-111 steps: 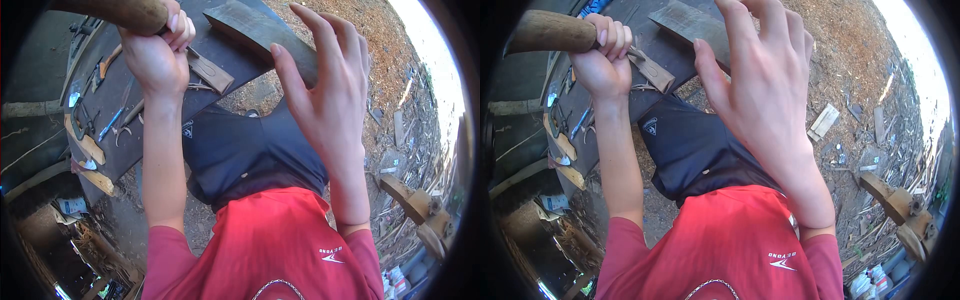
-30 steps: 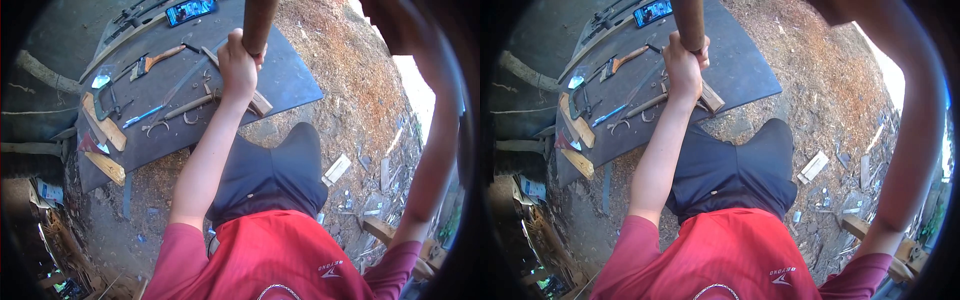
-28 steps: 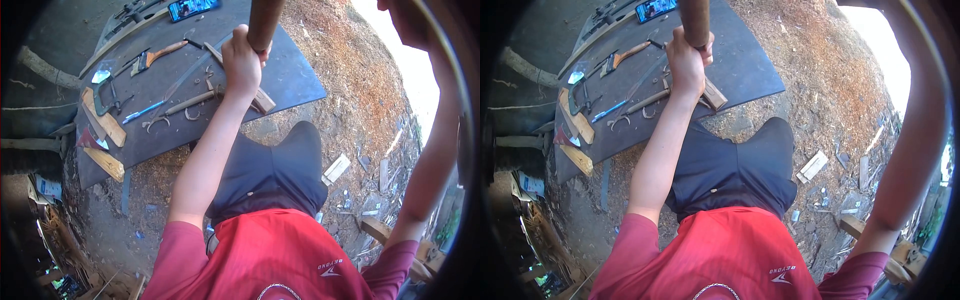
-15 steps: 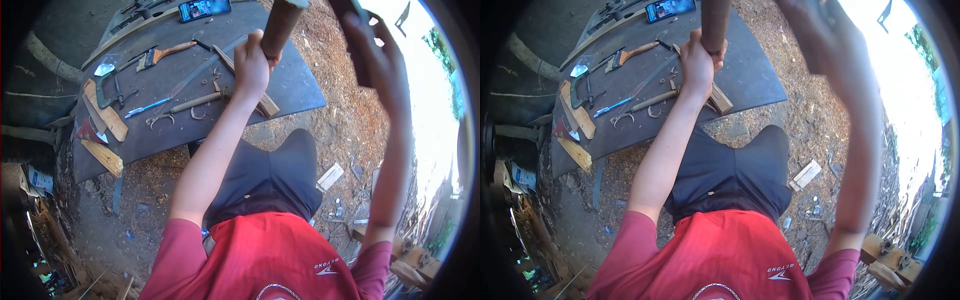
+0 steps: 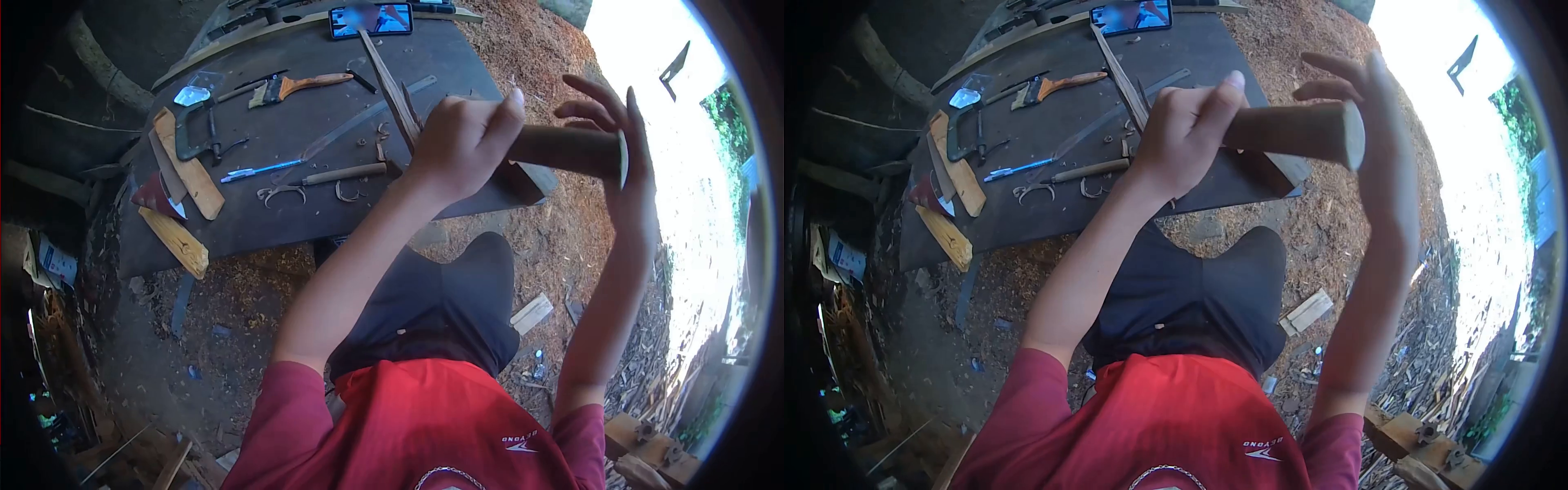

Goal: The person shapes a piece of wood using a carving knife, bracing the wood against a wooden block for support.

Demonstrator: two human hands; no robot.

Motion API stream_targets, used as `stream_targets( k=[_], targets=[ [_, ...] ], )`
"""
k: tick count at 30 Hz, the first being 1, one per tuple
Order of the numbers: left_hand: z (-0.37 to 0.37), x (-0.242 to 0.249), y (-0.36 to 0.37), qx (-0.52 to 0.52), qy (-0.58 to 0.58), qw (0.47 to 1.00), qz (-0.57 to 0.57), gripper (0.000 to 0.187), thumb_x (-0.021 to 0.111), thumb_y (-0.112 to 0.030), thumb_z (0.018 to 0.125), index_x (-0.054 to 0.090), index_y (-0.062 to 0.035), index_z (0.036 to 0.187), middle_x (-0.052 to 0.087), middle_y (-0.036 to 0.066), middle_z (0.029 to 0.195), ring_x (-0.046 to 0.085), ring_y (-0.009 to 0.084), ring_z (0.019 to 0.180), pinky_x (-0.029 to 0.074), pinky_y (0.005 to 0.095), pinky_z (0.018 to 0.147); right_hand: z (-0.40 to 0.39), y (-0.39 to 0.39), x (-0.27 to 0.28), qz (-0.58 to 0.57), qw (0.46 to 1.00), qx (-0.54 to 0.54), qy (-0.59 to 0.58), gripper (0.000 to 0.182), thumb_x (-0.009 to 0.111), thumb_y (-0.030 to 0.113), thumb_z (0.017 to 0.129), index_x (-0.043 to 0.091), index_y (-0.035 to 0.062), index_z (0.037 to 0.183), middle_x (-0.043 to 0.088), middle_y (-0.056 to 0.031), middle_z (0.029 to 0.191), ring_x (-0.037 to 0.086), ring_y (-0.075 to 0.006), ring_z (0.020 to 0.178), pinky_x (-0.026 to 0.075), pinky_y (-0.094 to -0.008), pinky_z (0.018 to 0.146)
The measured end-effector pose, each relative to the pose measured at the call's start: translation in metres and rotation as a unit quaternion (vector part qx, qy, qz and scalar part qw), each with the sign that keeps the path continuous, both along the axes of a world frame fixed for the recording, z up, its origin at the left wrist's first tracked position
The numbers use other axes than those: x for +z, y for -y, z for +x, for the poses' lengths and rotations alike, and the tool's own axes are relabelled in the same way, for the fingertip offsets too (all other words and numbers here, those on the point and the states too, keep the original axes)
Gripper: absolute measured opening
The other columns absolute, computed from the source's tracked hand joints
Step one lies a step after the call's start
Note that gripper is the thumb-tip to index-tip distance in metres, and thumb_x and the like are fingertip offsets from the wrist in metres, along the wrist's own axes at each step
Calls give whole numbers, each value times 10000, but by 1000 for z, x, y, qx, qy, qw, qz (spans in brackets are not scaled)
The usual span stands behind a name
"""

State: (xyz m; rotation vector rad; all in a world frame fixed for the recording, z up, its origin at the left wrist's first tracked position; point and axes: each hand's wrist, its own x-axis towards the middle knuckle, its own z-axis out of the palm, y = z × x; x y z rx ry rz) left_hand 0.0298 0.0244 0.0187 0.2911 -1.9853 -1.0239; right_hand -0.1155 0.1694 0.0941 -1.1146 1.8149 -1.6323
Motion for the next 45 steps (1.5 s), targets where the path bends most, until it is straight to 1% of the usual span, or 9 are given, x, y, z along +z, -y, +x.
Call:
stream_targets(
  k=[4, 7, 8, 17, 20, 22, 26, 41, 45],
  targets=[
    [-3, 4, -9, 4, 10, 977, -213, 520, 531, -351, 1083, 639, -26, 692, 575, 171, 573, 631, 354, 538, 495, 428, 536, 0, -37, 39, 131, 976, 118, -129, 678, 480, 661, 1027, 675, 109, 1369, 718, -109, 1054, 711, -208, 940, 561, -355, 852],
    [-10, -4, -14, -23, 5, 965, -260, 463, 590, -299, 1049, 619, -71, 647, 587, 137, 567, 642, 335, 533, 507, 449, 528, 32, -41, 32, 214, 923, 104, -302, 614, 790, 439, 924, 645, 49, 1376, 742, -157, 1045, 743, -252, 918, 573, -398, 768],
    [-12, -8, -16, -31, 1, 962, -272, 448, 603, -288, 1043, 620, -79, 647, 585, 128, 563, 635, 326, 519, 506, 442, 520, 38, -41, 21, 217, 900, 78, -370, 541, 768, 368, 944, 648, 65, 1377, 742, -120, 992, 724, -193, 864, 559, -361, 771],
    [31, 22, -4, 187, -182, 926, -272, 106, 719, -123, 988, 708, -25, 1027, 690, 56, 996, 659, 236, 1012, 536, 413, 931, 57, -48, -28, 202, 892, 54, -402, 311, 645, 311, 1024, 603, 53, 1192, 685, -166, 1006, 692, -380, 944, 520, -491, 783],
    [15, 119, -31, 368, -107, 913, 137, 237, 662, -226, 1052, 703, 7, 1073, 667, 23, 856, 642, 112, 785, 513, 269, 723, 67, -50, -31, 181, 888, 45, -421, 303, 648, 298, 1024, 599, 58, 1203, 676, -163, 941, 695, -377, 876, 528, -491, 743],
    [19, 120, -27, 318, -89, 918, 220, 257, 678, -220, 1047, 697, 25, 1122, 670, 13, 814, 640, 68, 730, 500, 208, 661, 73, -51, -28, 215, 890, 57, -398, 367, 664, 285, 1017, 592, 66, 1303, 694, -184, 961, 701, -381, 881, 528, -475, 760],
    [47, 51, 2, 170, -124, 978, 6, 161, 768, -101, 982, 717, 22, 1072, 683, -11, 856, 649, 55, 776, 524, 216, 691, 75, -52, -31, 231, 883, 48, -407, 403, 671, 266, 1015, 587, 72, 1358, 700, -191, 914, 703, -389, 821, 525, -468, 717],
    [33, 42, 8, 150, -118, 981, -32, 173, 743, -158, 1010, 680, -16, 936, 631, -26, 781, 595, 46, 687, 482, 215, 631, 73, -50, -42, 225, 942, 66, -241, 299, 602, 313, 1060, 548, 38, 1164, 606, -219, 667, 671, -435, 710, 492, -534, 631],
    [37, 47, 4, 164, -87, 981, -55, 169, 739, -161, 1014, 694, -10, 952, 631, -26, 775, 582, 44, 684, 458, 212, 609, 82, -52, -44, 269, 876, 34, -398, 361, 620, 312, 1055, 549, 66, 1311, 678, -206, 779, 695, -402, 675, 522, -486, 606]
  ],
)
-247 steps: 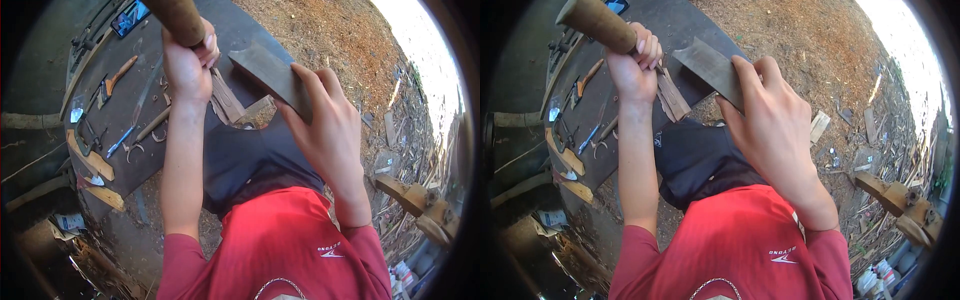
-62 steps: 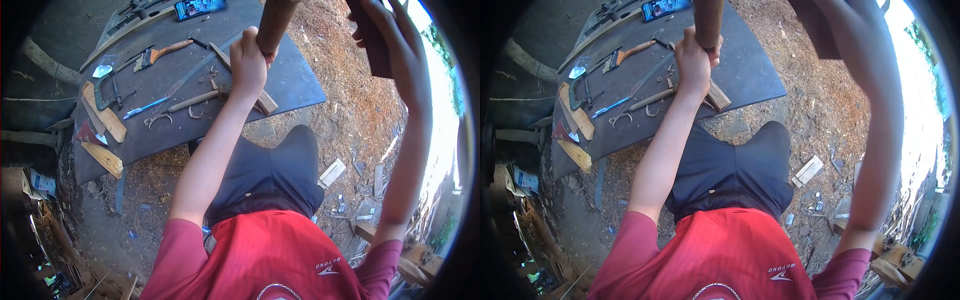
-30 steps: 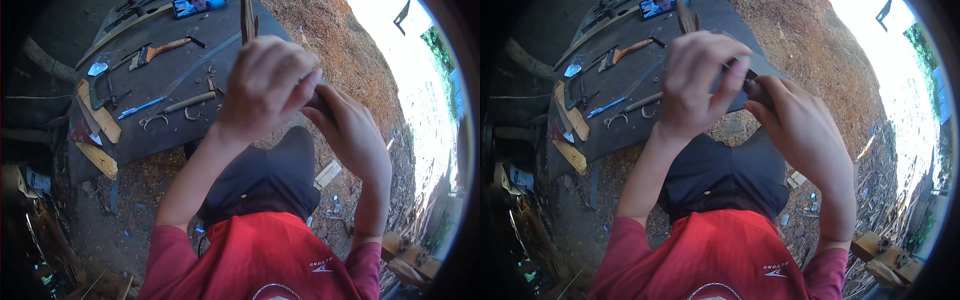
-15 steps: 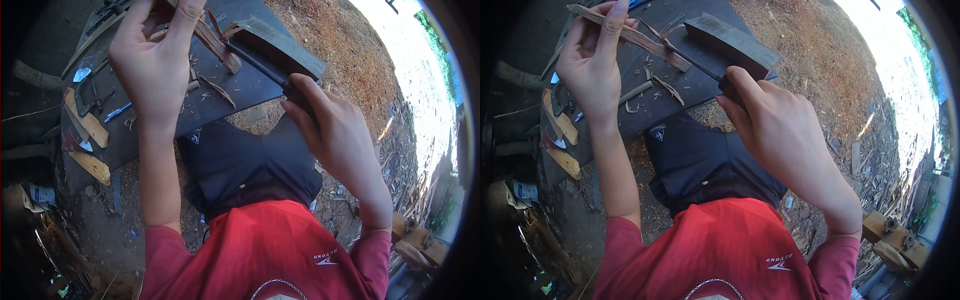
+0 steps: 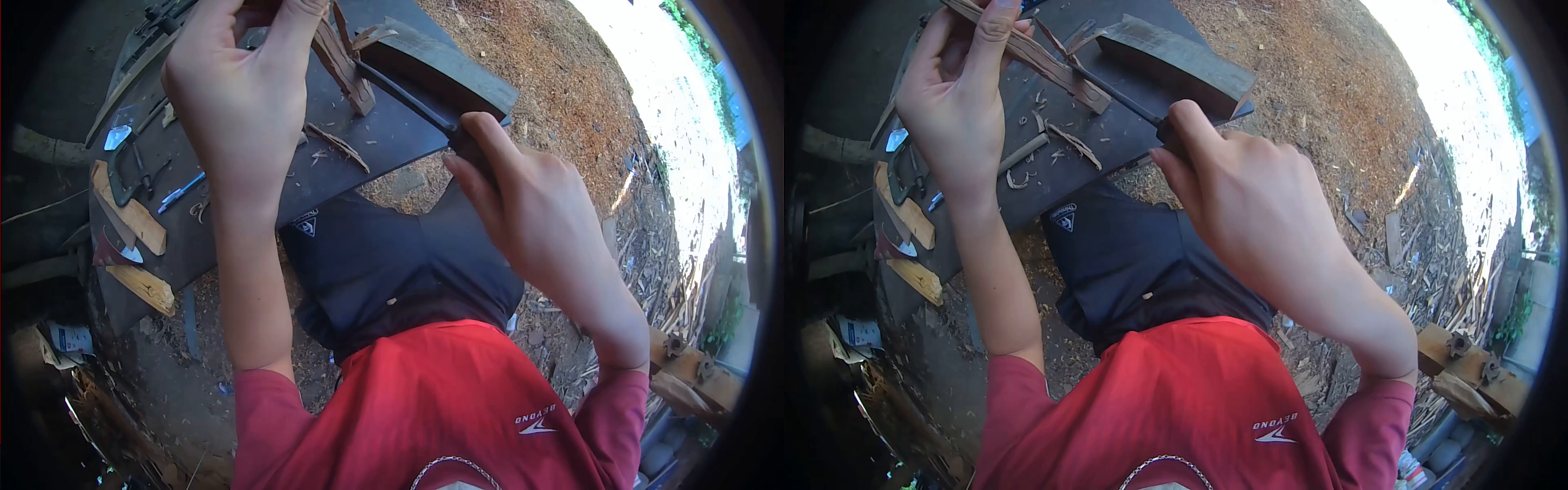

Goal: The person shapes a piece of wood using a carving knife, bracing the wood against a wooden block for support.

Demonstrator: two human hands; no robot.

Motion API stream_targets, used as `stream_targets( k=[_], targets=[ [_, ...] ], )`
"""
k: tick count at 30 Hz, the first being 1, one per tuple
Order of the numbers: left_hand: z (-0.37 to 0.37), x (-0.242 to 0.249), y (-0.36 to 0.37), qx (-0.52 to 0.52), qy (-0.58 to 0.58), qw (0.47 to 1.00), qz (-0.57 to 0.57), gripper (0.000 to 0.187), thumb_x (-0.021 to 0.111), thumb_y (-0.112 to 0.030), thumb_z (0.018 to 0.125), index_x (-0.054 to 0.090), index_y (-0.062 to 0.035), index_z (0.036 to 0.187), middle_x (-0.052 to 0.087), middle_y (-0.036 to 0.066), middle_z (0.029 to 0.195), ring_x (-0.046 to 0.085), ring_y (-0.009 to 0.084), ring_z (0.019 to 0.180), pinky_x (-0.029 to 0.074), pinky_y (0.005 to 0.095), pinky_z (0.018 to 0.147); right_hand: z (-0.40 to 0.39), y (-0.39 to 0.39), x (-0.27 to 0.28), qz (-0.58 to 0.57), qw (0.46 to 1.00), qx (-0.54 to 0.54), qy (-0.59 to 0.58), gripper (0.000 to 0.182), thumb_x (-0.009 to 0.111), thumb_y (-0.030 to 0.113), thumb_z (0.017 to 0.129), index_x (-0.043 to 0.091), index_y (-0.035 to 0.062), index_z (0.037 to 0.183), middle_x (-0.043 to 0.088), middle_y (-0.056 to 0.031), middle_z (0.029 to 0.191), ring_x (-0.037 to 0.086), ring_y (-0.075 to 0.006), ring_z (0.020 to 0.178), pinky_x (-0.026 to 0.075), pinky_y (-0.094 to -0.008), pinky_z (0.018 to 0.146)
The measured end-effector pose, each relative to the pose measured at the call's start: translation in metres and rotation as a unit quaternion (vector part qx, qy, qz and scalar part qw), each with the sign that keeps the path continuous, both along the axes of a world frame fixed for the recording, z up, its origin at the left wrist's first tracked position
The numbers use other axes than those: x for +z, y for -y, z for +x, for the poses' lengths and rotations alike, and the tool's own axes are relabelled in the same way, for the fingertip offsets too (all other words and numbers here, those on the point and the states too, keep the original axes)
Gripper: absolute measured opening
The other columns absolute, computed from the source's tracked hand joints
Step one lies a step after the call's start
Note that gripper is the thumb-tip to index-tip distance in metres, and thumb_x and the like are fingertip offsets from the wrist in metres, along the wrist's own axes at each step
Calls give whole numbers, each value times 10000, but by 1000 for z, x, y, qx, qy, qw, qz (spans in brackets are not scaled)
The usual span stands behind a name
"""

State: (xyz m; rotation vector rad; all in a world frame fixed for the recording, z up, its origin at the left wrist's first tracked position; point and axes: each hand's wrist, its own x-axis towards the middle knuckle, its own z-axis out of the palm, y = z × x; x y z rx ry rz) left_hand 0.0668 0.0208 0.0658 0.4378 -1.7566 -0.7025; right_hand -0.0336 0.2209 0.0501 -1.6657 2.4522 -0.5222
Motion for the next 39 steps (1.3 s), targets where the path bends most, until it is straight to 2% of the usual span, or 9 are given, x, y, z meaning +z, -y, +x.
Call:
stream_targets(
  k=[5, 11, 18, 21, 28, 31, 34, 36, 39],
  targets=[
    [-2, -4, 2, -6, -14, 1000, 2, 168, 730, -169, 1021, 713, -5, 990, 639, -21, 779, 579, 42, 689, 453, 210, 606, 26, 4, -6, 23, 991, -40, -122, 319, 627, 311, 1049, 514, 118, 1276, 625, -162, 706, 671, -375, 579, 521, -478, 498],
    [1, -8, 5, -24, -40, 999, -2, 169, 727, -174, 1023, 717, -6, 999, 642, -22, 790, 575, 42, 686, 458, 213, 611, 36, 2, -6, 33, 975, -70, -206, 324, 627, 328, 1049, 513, 136, 1284, 602, -145, 693, 676, -369, 581, 522, -471, 494],
    [7, 7, -5, -63, 10, 998, 18, 168, 723, -164, 1024, 705, -1, 986, 619, -33, 791, 531, 36, 695, 424, 209, 613, 2, 0, 9, 20, 999, 13, 30, 391, 599, 325, 1069, 528, 23, 1308, 646, -232, 748, 668, -427, 688, 481, -518, 643],
    [-11, -3, -2, -49, -9, 998, -28, 175, 720, -167, 1026, 700, 1, 982, 616, -35, 791, 525, 37, 699, 423, 215, 620, -1, 0, -5, 3, 999, 18, -31, 381, 598, 332, 1068, 528, 47, 1311, 638, -206, 742, 667, -415, 652, 505, -506, 598],
    [-8, -6, 0, 18, 7, 998, -59, 218, 705, -218, 1040, 720, -1, 1024, 656, -11, 819, 600, 57, 725, 497, 234, 665, 16, -2, -14, 19, 960, -28, -277, 351, 616, 308, 1050, 509, 130, 1332, 601, -93, 739, 665, -272, 548, 517, -396, 451],
    [-4, -4, 1, 9, 15, 999, -36, 217, 706, -217, 1039, 721, -1, 1035, 665, -4, 828, 618, 67, 735, 512, 234, 670, 15, 1, -12, -1, 938, -28, -345, 331, 601, 303, 1058, 503, 100, 1301, 596, -96, 735, 670, -268, 562, 522, -398, 470],
    [-11, -4, -6, 28, 14, 997, -67, 218, 700, -223, 1039, 717, -5, 1036, 663, 2, 836, 617, 70, 739, 507, 232, 666, 2, -5, -22, 52, 967, 39, -248, 343, 645, 166, 954, 534, -4, 1231, 664, -126, 731, 715, -264, 612, 547, -367, 505],
    [-26, -15, -5, 70, -32, 988, -135, 294, 662, -304, 1061, 691, -11, 1065, 640, 3, 830, 588, 64, 711, 482, 225, 641, 0, -7, -19, 13, 989, 25, -146, 303, 617, 195, 1002, 518, -10, 1202, 667, -147, 732, 708, -299, 611, 540, -404, 506],
    [-2, -11, 17, -12, -29, 999, 40, 256, 698, -227, 1031, 701, -7, 1162, 663, 42, 987, 656, 127, 865, 565, 303, 802, 4, -12, -15, -10, 1000, 1, -4, 286, 578, 246, 1053, 479, -2, 1156, 671, -195, 746, 696, -393, 663, 536, -482, 570]
  ],
)
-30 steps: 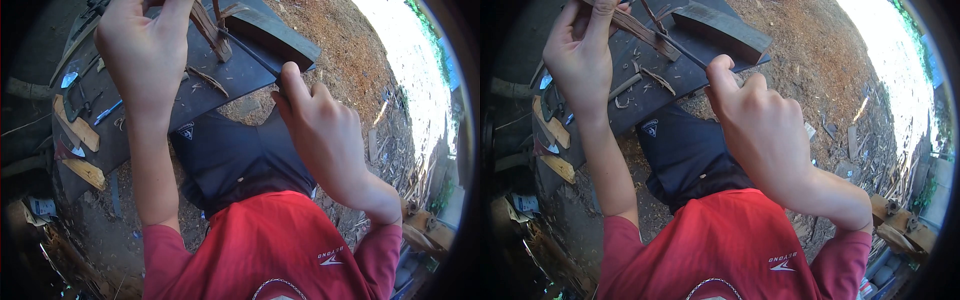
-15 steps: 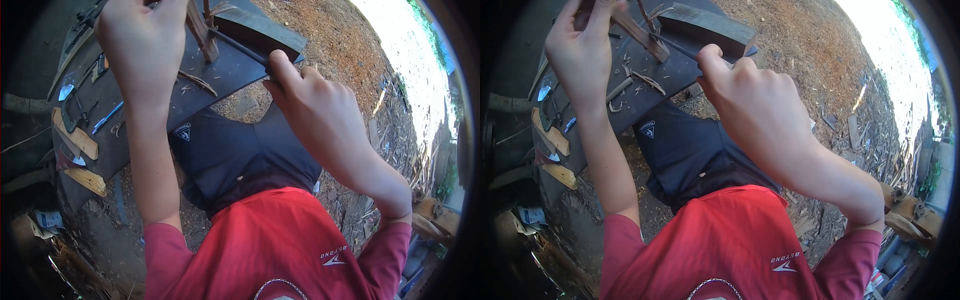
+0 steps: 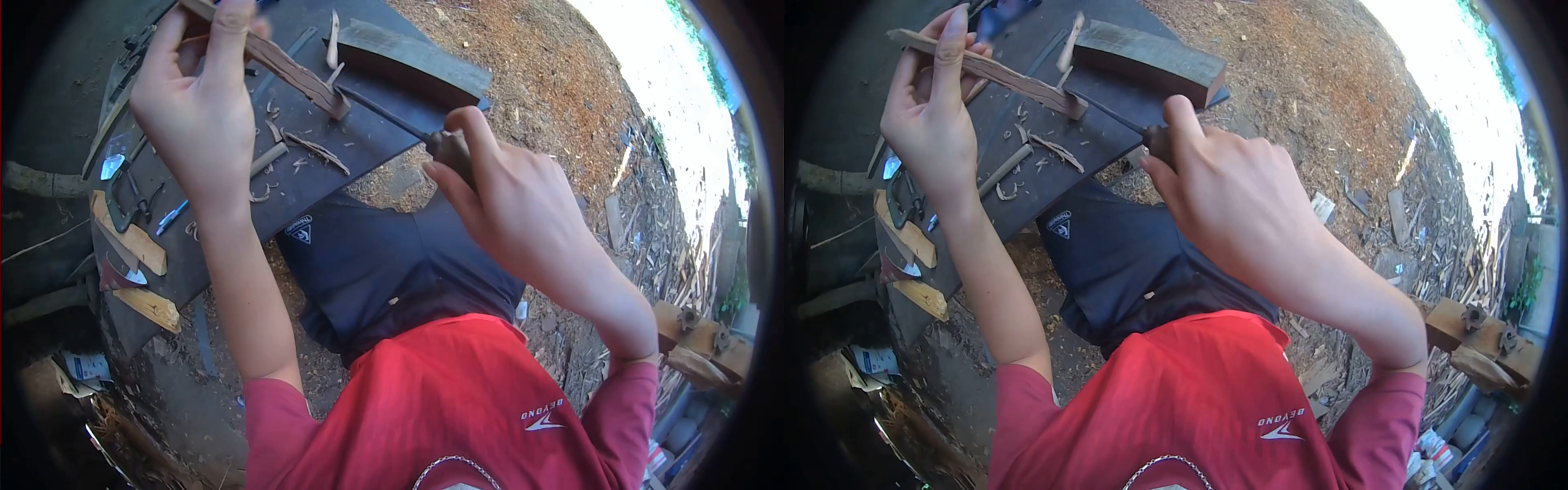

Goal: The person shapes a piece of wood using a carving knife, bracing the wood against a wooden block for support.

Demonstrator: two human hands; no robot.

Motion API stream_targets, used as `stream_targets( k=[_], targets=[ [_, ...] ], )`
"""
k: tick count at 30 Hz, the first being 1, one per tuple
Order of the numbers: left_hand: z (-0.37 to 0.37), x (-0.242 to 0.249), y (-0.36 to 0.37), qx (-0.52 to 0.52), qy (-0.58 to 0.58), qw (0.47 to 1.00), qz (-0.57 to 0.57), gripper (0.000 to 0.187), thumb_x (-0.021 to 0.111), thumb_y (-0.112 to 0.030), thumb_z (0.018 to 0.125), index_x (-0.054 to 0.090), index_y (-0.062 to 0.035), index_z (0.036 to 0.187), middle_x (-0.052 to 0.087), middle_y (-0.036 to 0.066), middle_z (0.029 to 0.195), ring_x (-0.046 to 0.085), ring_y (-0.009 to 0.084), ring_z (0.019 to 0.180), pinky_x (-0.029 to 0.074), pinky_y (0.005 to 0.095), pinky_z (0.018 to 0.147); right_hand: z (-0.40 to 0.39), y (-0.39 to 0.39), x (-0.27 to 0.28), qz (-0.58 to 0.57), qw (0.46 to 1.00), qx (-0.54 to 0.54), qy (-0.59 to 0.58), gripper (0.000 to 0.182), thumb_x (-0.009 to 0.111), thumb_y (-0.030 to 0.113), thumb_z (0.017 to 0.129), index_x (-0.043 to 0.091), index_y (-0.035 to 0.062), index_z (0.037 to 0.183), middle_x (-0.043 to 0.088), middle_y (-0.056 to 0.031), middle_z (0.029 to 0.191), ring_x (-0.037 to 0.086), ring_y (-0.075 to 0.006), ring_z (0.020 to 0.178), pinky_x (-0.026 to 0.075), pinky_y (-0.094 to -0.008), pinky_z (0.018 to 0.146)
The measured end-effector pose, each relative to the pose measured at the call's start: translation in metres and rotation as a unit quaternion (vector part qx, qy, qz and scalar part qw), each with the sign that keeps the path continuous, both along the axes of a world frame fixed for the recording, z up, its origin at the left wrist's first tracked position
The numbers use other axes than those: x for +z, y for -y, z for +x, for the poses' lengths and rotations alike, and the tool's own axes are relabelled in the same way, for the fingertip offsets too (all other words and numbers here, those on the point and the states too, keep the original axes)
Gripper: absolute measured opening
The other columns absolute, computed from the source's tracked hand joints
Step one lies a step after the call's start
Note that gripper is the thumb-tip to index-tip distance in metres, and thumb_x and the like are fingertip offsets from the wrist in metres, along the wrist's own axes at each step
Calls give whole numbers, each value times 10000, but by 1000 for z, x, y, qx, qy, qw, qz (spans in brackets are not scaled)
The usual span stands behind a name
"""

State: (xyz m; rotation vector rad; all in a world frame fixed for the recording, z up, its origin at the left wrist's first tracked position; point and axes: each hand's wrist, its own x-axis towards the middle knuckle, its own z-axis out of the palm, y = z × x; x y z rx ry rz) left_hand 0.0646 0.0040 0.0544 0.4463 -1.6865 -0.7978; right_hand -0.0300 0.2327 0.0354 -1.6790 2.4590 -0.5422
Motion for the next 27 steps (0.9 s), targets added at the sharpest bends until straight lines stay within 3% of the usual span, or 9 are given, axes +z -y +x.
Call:
stream_targets(
  k=[2, 3, 6, 12, 17, 20, 24, 25, 27],
  targets=[
    [20, 8, 13, -60, 4, 990, 124, 254, 736, -173, 1003, 695, -4, 1188, 683, 70, 1050, 709, 171, 931, 618, 340, 858, -4, -5, -3, -33, 997, 6, 65, 295, 594, 249, 1039, 472, 4, 1149, 680, -208, 759, 696, -422, 696, 539, -506, 612],
    [23, 7, 18, -61, -9, 988, 140, 262, 742, -187, 999, 675, -5, 1175, 684, 79, 1032, 718, 181, 910, 621, 335, 825, -4, -5, 9, 52, 985, -33, 158, 380, 611, 227, 1014, 466, 44, 1313, 729, -247, 970, 722, -436, 927, 541, -508, 804],
    [37, 1, 32, -44, -30, 980, 192, 390, 747, -185, 999, 584, -14, 1310, 667, 98, 1054, 741, 170, 855, 651, 300, 758, -3, -15, 6, -5, 974, -18, 224, 435, 619, 195, 975, 459, 63, 1357, 708, -276, 1069, 699, -441, 1018, 526, -509, 840],
    [34, -28, 25, -51, -11, 970, 239, 552, 741, -138, 996, 411, -19, 1423, 629, 174, 1116, 740, 216, 850, 657, 347, 760, -7, -32, -6, -74, 927, -68, 361, 555, 636, 76, 895, 505, 29, 1432, 616, -202, 1239, 655, -346, 1118, 500, -422, 974],
    [10, -45, 35, -29, 33, 983, 178, 509, 729, -171, 1018, 420, 21, 1374, 668, 99, 937, 688, 138, 783, 550, 249, 690, -8, -41, -17, -117, 895, -108, 417, 552, 649, 49, 879, 554, 41, 1423, 587, -146, 1215, 644, -238, 1043, 513, -346, 902],
    [-1, -59, 50, 16, 131, 983, 128, 574, 749, -253, 1010, 456, 34, 1411, 709, 114, 963, 674, 100, 865, 548, 237, 722, -7, -44, -19, -129, 876, -117, 449, 564, 658, 35, 868, 564, 34, 1424, 582, -133, 1228, 646, -198, 1017, 519, -325, 874],
    [-7, -71, 68, 138, 298, 943, -49, 607, 721, -417, 1001, 552, 56, 1342, 744, 167, 992, 685, 253, 924, 547, 356, 884, -8, -48, -32, -158, 877, -92, 444, 564, 660, 26, 869, 566, 20, 1425, 572, -123, 1229, 650, -179, 978, 515, -309, 862],
    [-5, -70, 64, 151, 360, 920, -27, 661, 674, -501, 1002, 582, 60, 1340, 701, 219, 1170, 597, 356, 1186, 471, 447, 1050, -8, -49, -33, -163, 876, -88, 445, 564, 659, 24, 871, 566, 18, 1427, 569, -121, 1227, 651, -177, 974, 513, -306, 861],
    [-4, -77, 65, 184, 428, 879, -96, 674, 644, -518, 1013, 578, 52, 1366, 619, 230, 1311, 497, 378, 1303, 401, 473, 1120, -6, -50, -33, -155, 868, -90, 463, 567, 659, 22, 875, 564, 17, 1434, 565, -119, 1219, 650, -175, 982, 510, -301, 861]
  ],
)
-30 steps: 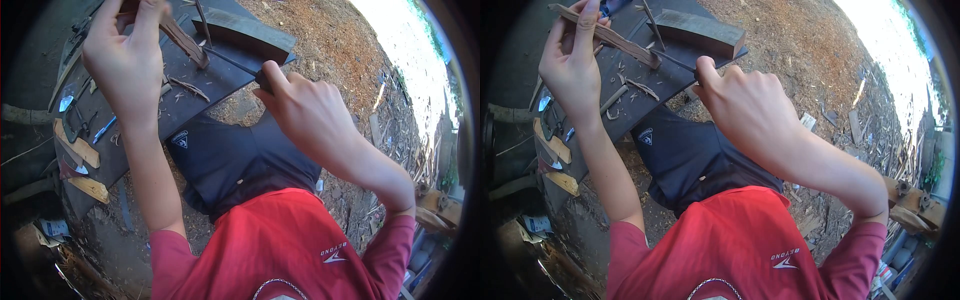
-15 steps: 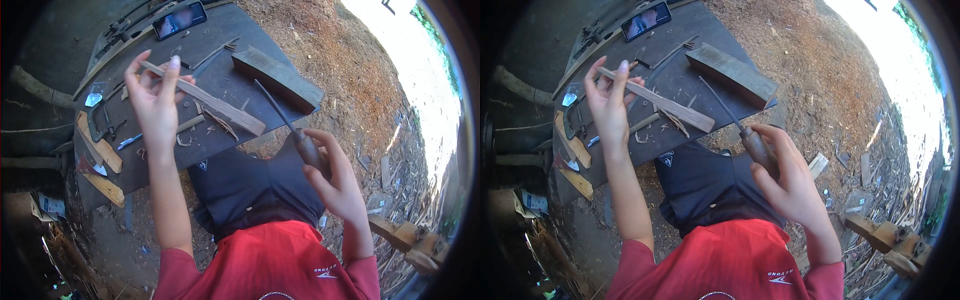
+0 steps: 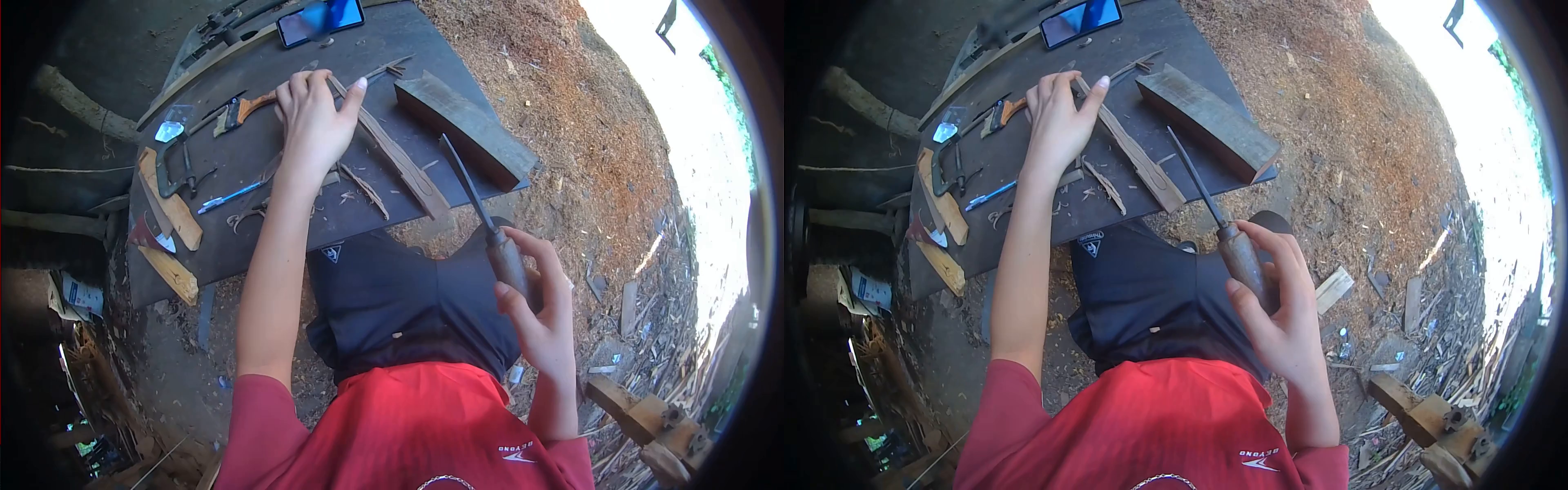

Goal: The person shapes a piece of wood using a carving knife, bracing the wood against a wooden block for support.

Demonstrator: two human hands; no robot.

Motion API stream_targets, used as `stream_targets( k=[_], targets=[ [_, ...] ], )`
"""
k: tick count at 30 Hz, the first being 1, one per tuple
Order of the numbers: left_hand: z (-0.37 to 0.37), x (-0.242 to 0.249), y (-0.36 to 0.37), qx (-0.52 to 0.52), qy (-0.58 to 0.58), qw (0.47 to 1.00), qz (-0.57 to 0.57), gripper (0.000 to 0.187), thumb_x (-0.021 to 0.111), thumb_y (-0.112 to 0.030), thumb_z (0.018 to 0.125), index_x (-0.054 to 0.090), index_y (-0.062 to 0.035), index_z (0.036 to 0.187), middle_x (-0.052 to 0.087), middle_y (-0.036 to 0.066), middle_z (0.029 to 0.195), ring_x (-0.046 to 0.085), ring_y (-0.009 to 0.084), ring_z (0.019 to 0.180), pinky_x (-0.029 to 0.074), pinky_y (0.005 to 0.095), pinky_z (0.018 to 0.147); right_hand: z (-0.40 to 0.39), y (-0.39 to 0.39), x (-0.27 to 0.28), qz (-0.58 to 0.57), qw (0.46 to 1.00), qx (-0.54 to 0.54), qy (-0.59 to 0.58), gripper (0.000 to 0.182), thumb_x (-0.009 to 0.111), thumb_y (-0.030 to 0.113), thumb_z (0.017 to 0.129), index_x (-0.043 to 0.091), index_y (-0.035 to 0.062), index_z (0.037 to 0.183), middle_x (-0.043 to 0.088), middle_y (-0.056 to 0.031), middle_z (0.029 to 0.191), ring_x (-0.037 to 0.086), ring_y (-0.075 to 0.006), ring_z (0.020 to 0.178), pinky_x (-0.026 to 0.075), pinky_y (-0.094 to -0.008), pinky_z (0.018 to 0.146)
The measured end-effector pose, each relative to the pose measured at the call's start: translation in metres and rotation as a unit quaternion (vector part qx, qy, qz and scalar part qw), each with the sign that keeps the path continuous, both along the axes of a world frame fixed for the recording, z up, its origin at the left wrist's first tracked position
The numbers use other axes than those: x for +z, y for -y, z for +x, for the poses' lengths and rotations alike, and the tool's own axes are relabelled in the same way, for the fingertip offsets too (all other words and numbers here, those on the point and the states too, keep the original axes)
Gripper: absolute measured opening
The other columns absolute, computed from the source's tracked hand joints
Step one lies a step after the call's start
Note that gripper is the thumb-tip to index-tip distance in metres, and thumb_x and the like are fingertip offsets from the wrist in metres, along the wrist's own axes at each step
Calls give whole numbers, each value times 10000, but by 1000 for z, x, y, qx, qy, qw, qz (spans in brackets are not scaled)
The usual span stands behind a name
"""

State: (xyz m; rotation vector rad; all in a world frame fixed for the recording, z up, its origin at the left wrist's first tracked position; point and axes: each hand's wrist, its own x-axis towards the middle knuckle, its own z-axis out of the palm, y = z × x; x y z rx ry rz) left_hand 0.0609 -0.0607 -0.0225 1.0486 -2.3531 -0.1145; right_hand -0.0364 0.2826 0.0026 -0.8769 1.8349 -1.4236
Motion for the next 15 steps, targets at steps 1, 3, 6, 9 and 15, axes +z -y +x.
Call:
stream_targets(
  k=[1, 3, 6, 9, 15],
  targets=[
    [2, -2, 0, 7, 45, 998, -33, 681, 629, -526, 1018, 576, 48, 1379, 578, 236, 1382, 447, 388, 1361, 366, 486, 1155, 0, 0, -1, 1, 1000, 1, 4, 570, 660, 20, 877, 562, 17, 1438, 562, -117, 1214, 650, -175, 984, 509, -300, 861],
    [4, -5, -3, -12, 38, 999, -6, 658, 616, -509, 1025, 581, 41, 1384, 471, 236, 1490, 382, 414, 1418, 323, 509, 1188, -1, 0, -2, 3, 1000, 4, 9, 576, 661, 18, 881, 556, 15, 1447, 557, -115, 1203, 651, -176, 988, 507, -298, 861],
    [3, -2, -21, -47, 5, 998, -38, 569, 645, -400, 1020, 574, 16, 1403, 492, 222, 1472, 408, 409, 1423, 335, 518, 1184, -4, 0, -7, -10, 1000, -1, 6, 583, 658, 12, 884, 552, 17, 1458, 551, -107, 1201, 649, -171, 980, 506, -294, 858],
    [4, 13, -50, -172, -56, 983, -12, 549, 696, -230, 954, 546, -26, 1441, 504, 189, 1467, 451, 387, 1400, 348, 518, 1179, -4, 2, -3, -11, 1000, -15, 16, 577, 649, 5, 893, 550, 13, 1460, 548, -99, 1211, 649, -159, 981, 504, -286, 855],
    [-11, 11, -114, -396, -40, 908, -134, 771, 757, -102, 795, 498, -145, 1520, 479, 114, 1524, 470, 299, 1423, 389, 468, 1185, -2, 8, 6, 8, 999, -3, 40, 642, 640, 2, 908, 455, 23, 1522, 548, -108, 1245, 662, -157, 990, 524, -286, 838]
  ],
)
